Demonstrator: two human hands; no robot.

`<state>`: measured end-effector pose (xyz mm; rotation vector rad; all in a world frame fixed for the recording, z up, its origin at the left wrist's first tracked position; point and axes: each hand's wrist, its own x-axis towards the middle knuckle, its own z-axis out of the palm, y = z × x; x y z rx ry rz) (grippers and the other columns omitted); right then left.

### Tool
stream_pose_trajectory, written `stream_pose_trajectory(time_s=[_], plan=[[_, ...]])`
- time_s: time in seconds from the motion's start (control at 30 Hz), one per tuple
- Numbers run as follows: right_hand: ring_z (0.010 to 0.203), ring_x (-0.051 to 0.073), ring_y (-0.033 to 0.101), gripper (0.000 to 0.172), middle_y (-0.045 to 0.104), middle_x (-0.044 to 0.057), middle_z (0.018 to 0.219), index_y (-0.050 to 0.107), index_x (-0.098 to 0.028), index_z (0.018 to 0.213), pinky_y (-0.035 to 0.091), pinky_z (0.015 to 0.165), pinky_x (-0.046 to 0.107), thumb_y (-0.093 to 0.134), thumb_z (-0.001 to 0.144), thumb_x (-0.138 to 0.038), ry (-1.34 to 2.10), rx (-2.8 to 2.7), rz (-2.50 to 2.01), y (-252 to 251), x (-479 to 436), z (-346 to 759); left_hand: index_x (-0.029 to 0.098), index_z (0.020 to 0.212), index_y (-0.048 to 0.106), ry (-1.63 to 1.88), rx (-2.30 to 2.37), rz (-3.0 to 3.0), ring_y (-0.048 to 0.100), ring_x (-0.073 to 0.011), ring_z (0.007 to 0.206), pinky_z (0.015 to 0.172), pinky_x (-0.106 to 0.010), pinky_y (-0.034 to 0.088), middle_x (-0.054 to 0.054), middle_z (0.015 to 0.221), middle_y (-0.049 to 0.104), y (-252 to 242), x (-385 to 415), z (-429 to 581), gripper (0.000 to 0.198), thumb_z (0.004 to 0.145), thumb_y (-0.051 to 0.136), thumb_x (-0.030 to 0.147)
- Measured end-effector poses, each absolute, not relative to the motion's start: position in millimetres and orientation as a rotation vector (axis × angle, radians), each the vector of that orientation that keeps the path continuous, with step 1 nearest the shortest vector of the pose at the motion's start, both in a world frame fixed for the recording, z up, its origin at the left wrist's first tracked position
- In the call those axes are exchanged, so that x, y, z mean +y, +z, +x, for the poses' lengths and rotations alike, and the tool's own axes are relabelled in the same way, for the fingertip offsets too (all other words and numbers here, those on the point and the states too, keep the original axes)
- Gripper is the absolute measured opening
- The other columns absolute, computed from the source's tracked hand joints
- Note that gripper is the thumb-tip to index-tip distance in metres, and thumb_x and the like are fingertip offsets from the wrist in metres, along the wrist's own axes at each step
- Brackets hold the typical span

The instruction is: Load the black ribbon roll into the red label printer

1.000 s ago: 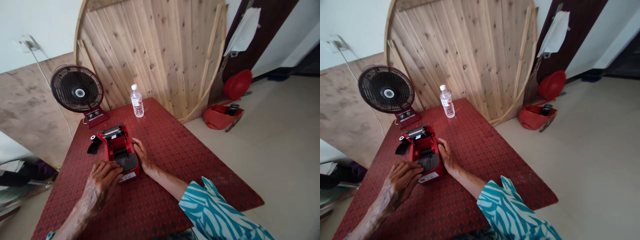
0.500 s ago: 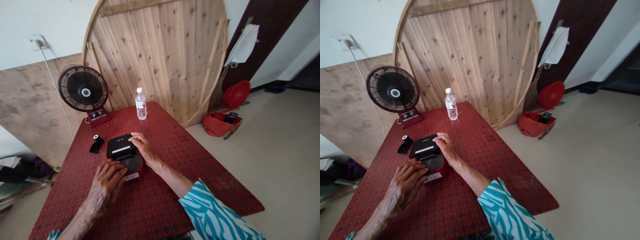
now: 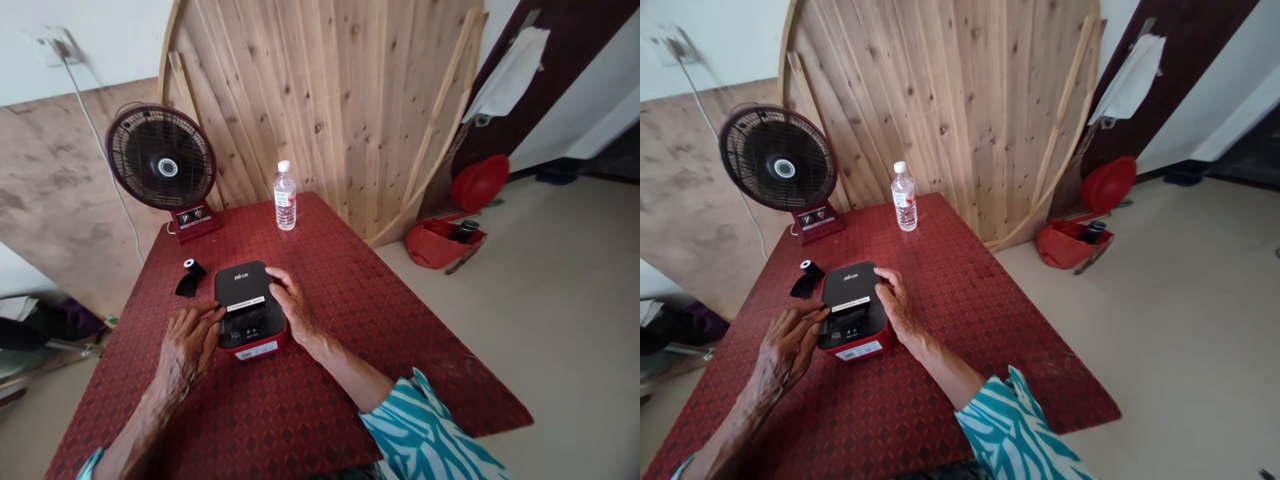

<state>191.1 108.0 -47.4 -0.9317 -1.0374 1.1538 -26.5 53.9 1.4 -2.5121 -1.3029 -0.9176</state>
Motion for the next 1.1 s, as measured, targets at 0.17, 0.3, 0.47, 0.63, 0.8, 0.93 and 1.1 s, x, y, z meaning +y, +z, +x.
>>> stream_pose_trajectory(time_s=[0.17,0.3,0.47,0.63,0.8,0.93,1.1], plan=[[0.122,0.022,0.055,0.034,0.064,0.002,0.125,0.062,-0.029,0.117,0.040,0.108,0.043,0.057,0.084,-0.038,1.169,-0.983,-0.911,-56,107,187,0.021,0.111,0.068,-1.284,-1.666,-2.584,0.063,-0.0222,0.098,0.082,-0.035,0.047,-0.009,0.110,0.066,-1,52,-27,0.029,0.095,0.048,0.033],[0.128,0.023,0.051,0.042,0.060,0.002,0.134,0.060,-0.028,0.124,0.036,0.112,0.043,0.047,0.090,-0.052,1.130,-0.975,-0.881,-63,105,186,0.017,0.123,0.057,-1.694,-2.287,-2.539,0.058,-0.0156,0.059,0.058,-0.028,0.044,0.000,0.071,0.062,-5,52,-23,0.051,0.085,0.058,0.051],[0.129,0.024,0.050,0.047,0.061,0.003,0.133,0.061,-0.028,0.124,0.033,0.114,0.043,0.044,0.091,-0.057,1.028,-1.072,-0.912,-71,106,187,0.013,0.137,0.046,-2.044,-2.611,-2.481,0.046,-0.0109,0.046,0.049,-0.024,0.033,0.007,0.054,0.052,-5,54,-12,0.074,0.076,0.067,0.050],[0.128,0.023,0.050,0.046,0.060,0.004,0.132,0.061,-0.027,0.123,0.034,0.113,0.043,0.042,0.092,-0.055,0.977,-1.138,-0.929,-73,108,187,0.014,0.145,0.038,-2.330,-2.795,-2.390,0.047,-0.0093,0.044,0.045,-0.021,0.032,0.005,0.058,0.059,-6,60,-12,0.088,0.069,0.073,0.041],[0.127,0.023,0.051,0.043,0.060,0.005,0.131,0.060,-0.028,0.124,0.035,0.112,0.044,0.040,0.094,-0.052,0.965,-1.125,-0.938,-72,106,187,0.017,0.150,0.031,-2.442,-2.916,-2.294,0.050,-0.0090,0.041,0.041,-0.020,0.036,0.003,0.064,0.065,-11,64,-15,0.096,0.066,0.075,0.036],[0.128,0.022,0.050,0.044,0.059,0.005,0.131,0.060,-0.028,0.123,0.034,0.113,0.043,0.038,0.094,-0.052,0.970,-1.147,-0.954,-71,105,186,0.016,0.151,0.028,-2.552,-2.837,-2.343,0.050,-0.0083,0.040,0.038,-0.019,0.037,0.003,0.066,0.066,-13,65,-14,0.100,0.066,0.076,0.033],[0.128,0.022,0.050,0.046,0.059,0.005,0.131,0.058,-0.027,0.125,0.034,0.113,0.043,0.037,0.094,-0.054,1.000,-1.115,-0.953,-68,103,185,0.016,0.151,0.028,-2.635,-2.754,-2.364,0.050,-0.0080,0.040,0.037,-0.018,0.038,0.003,0.064,0.065,-11,63,-13,0.099,0.067,0.077,0.031]])
